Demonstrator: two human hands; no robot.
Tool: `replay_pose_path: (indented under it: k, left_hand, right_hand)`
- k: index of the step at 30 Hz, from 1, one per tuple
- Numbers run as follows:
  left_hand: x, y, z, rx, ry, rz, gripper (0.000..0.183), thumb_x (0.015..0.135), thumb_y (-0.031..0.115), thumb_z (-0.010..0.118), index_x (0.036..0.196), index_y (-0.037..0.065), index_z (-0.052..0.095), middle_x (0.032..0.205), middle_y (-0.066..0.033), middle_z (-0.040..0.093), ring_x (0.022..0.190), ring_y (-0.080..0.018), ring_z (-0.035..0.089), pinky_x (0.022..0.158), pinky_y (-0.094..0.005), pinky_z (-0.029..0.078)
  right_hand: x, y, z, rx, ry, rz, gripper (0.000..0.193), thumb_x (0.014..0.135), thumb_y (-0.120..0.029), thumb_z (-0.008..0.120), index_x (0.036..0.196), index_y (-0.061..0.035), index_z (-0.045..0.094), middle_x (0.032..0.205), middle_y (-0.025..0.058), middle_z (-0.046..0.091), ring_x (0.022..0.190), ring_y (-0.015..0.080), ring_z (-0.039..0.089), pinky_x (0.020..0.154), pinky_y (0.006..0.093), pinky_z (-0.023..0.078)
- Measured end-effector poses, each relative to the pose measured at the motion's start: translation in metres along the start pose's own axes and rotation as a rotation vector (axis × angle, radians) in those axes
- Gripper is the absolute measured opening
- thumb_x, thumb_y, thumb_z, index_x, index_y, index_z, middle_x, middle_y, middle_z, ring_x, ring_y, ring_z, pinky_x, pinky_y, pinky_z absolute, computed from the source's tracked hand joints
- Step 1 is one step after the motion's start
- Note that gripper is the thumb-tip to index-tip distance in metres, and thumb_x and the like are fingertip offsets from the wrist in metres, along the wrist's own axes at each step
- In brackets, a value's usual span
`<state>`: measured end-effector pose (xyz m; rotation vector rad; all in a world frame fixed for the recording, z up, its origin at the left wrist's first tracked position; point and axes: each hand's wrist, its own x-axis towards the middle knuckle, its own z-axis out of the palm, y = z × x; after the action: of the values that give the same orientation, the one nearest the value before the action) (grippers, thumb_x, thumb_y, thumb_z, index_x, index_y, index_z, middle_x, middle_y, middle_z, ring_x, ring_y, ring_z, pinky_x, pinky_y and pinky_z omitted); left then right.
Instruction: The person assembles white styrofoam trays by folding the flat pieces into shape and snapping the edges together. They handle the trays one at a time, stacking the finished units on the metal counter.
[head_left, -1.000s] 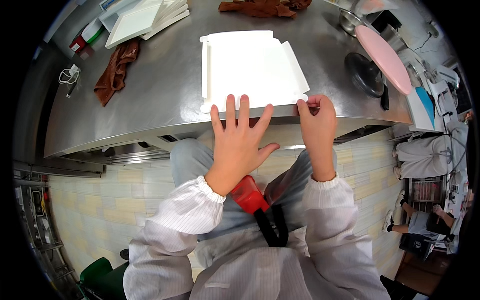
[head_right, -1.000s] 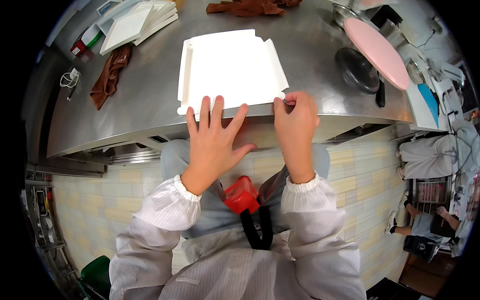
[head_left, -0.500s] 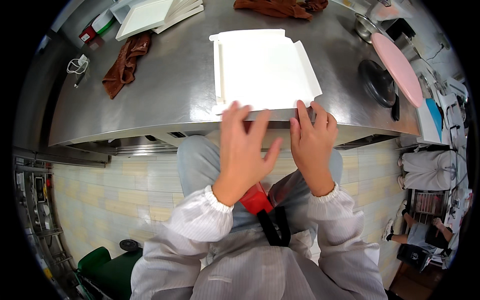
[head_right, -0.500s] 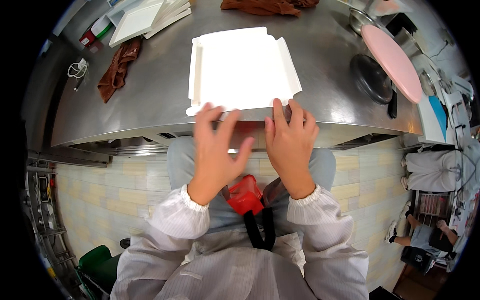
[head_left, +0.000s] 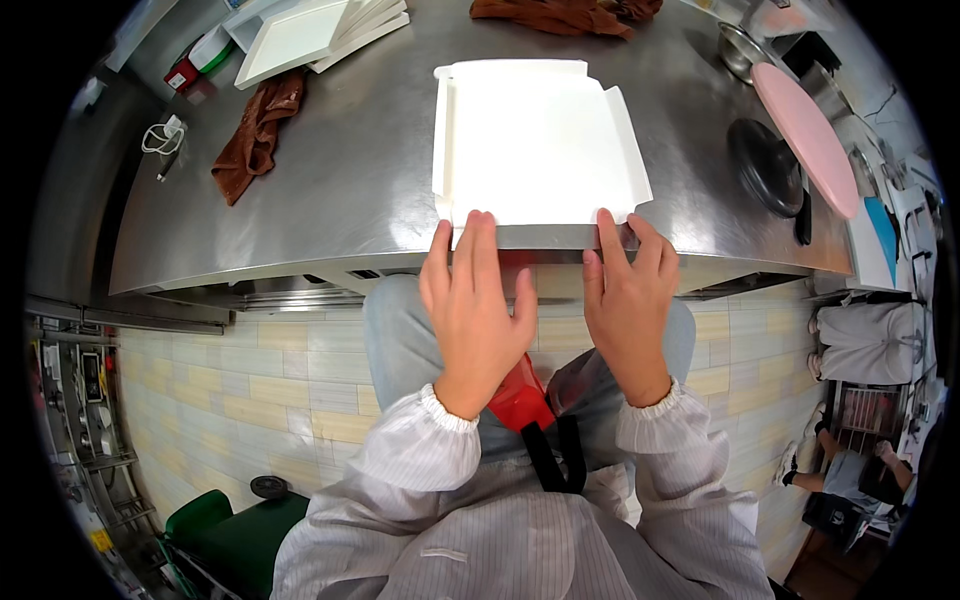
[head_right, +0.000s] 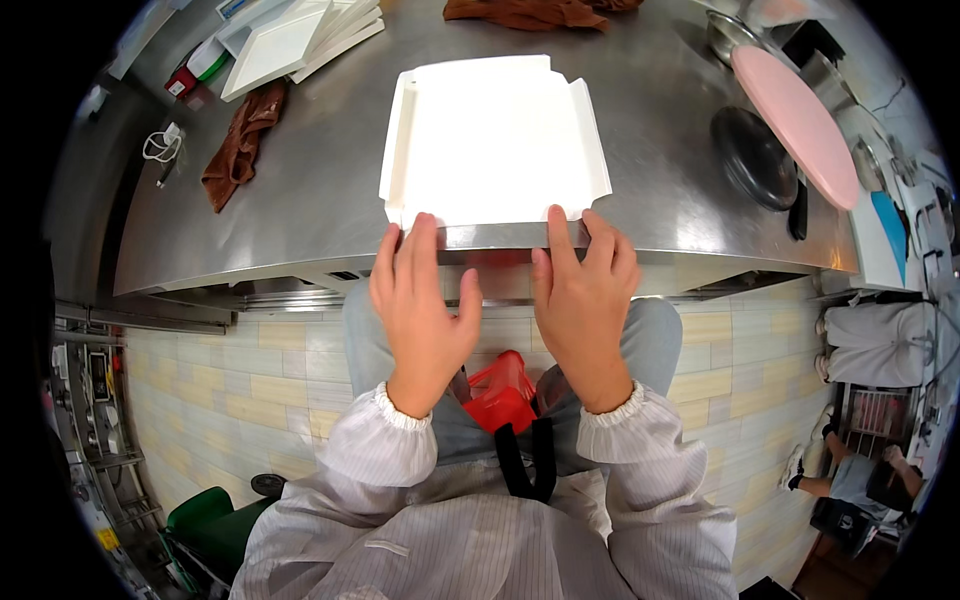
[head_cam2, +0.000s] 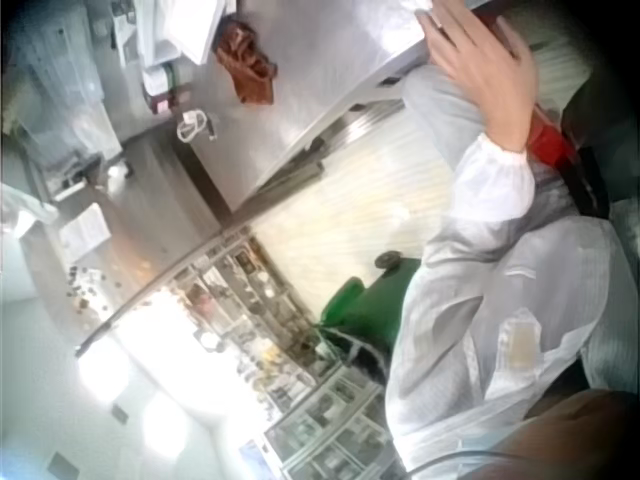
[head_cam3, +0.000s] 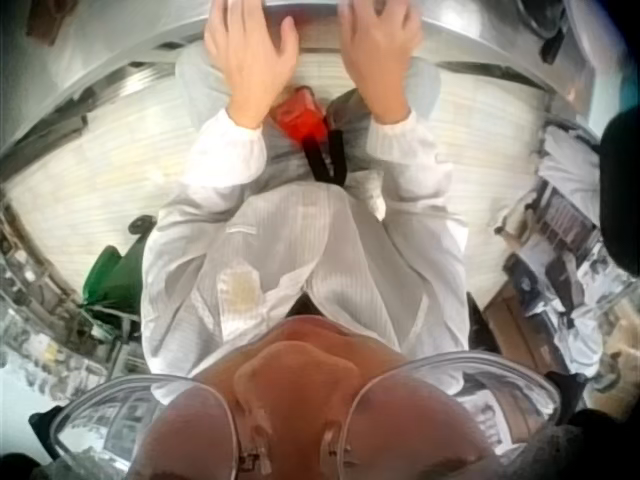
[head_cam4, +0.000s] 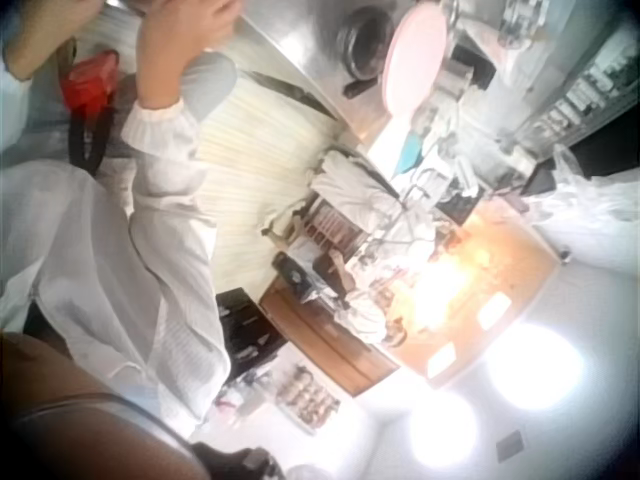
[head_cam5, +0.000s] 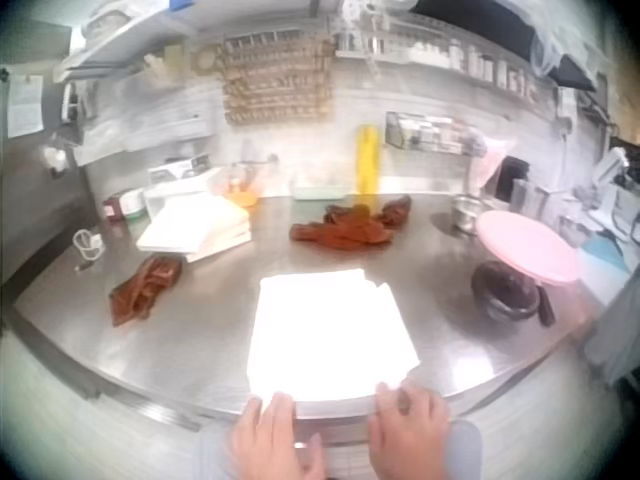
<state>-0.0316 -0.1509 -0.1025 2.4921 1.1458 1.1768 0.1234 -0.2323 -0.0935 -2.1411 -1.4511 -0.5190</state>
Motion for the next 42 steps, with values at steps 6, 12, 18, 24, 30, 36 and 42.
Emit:
replay_pose_path:
  k: [6, 12, 18, 24, 30, 36, 42]
  left_hand:
    - [0.020, -0.016, 0.005, 0.046, -0.040, 0.139, 0.049, 0.091, 0.014, 0.072, 0.137, 0.001, 0.062, 0.136, -0.0197, 0.061, 0.124, -0.0406, 0.059, 0.101, -0.0498, 0.048]
    - [0.045, -0.030, -0.001, 0.083, -0.065, 0.237, 0.028, 0.085, -0.001, 0.070, 0.113, 0.004, 0.073, 0.119, -0.0122, 0.070, 0.101, -0.0332, 0.066, 0.085, -0.0422, 0.056]
    - [0.087, -0.042, -0.022, -0.002, -0.342, 0.319, 0.021, 0.080, -0.002, 0.068, 0.101, 0.003, 0.069, 0.097, -0.0152, 0.068, 0.092, -0.0350, 0.066, 0.078, -0.0433, 0.057]
    - [0.117, -0.042, -0.031, -0.053, -0.508, 0.320, 0.025, 0.078, -0.008, 0.071, 0.102, 0.001, 0.072, 0.092, -0.0189, 0.067, 0.090, -0.0405, 0.067, 0.075, -0.0460, 0.055]
    - [0.126, -0.040, -0.035, -0.004, -0.528, 0.403, 0.015, 0.076, -0.005, 0.074, 0.090, -0.001, 0.072, 0.090, -0.0176, 0.069, 0.091, -0.0390, 0.067, 0.077, -0.0457, 0.055]
    - [0.146, -0.052, -0.027, -0.004, -0.613, 0.522, 0.013, 0.072, -0.002, 0.076, 0.082, 0.000, 0.066, 0.079, -0.0151, 0.068, 0.084, -0.0357, 0.063, 0.074, -0.0449, 0.052]
    - [0.156, -0.059, -0.027, -0.115, -0.843, 0.310, 0.017, 0.073, 0.001, 0.078, 0.079, 0.000, 0.061, 0.074, -0.0146, 0.064, 0.077, -0.0352, 0.060, 0.069, -0.0441, 0.047]
  right_hand:
    - [0.006, -0.001, -0.009, -0.085, 0.044, -0.081, 0.042, 0.091, -0.018, 0.075, 0.132, -0.0084, 0.068, 0.138, 0.0115, 0.059, 0.125, 0.0354, 0.052, 0.101, 0.0502, 0.042]
    - [0.037, 0.025, 0.001, 0.196, -0.027, -0.158, 0.022, 0.086, -0.010, 0.076, 0.106, -0.0058, 0.069, 0.111, 0.0061, 0.070, 0.109, 0.0301, 0.061, 0.097, 0.0473, 0.044]
    - [0.088, 0.039, -0.027, 0.328, -0.440, -0.094, 0.016, 0.084, -0.010, 0.078, 0.096, -0.0089, 0.067, 0.097, 0.0075, 0.067, 0.101, 0.0301, 0.061, 0.091, 0.0438, 0.043]
    - [0.121, 0.047, -0.029, 0.461, -0.758, -0.005, 0.019, 0.081, -0.011, 0.081, 0.092, -0.0025, 0.068, 0.085, 0.0101, 0.069, 0.082, 0.0273, 0.065, 0.084, 0.0408, 0.048]
    - [0.114, 0.049, -0.023, 0.609, -0.699, 0.175, 0.017, 0.081, -0.009, 0.079, 0.087, 0.0017, 0.068, 0.078, 0.0095, 0.069, 0.065, 0.0229, 0.064, 0.069, 0.0387, 0.053]
    - [0.118, 0.046, -0.018, 0.455, -0.650, -0.014, 0.006, 0.084, -0.003, 0.073, 0.083, -0.0003, 0.067, 0.075, 0.0084, 0.068, 0.070, 0.0231, 0.063, 0.075, 0.0374, 0.049]
    - [0.101, 0.046, -0.011, 0.493, -0.502, -0.069, 0.007, 0.084, -0.001, 0.068, 0.080, -0.0051, 0.065, 0.078, 0.0061, 0.066, 0.080, 0.0244, 0.063, 0.091, 0.0389, 0.040]
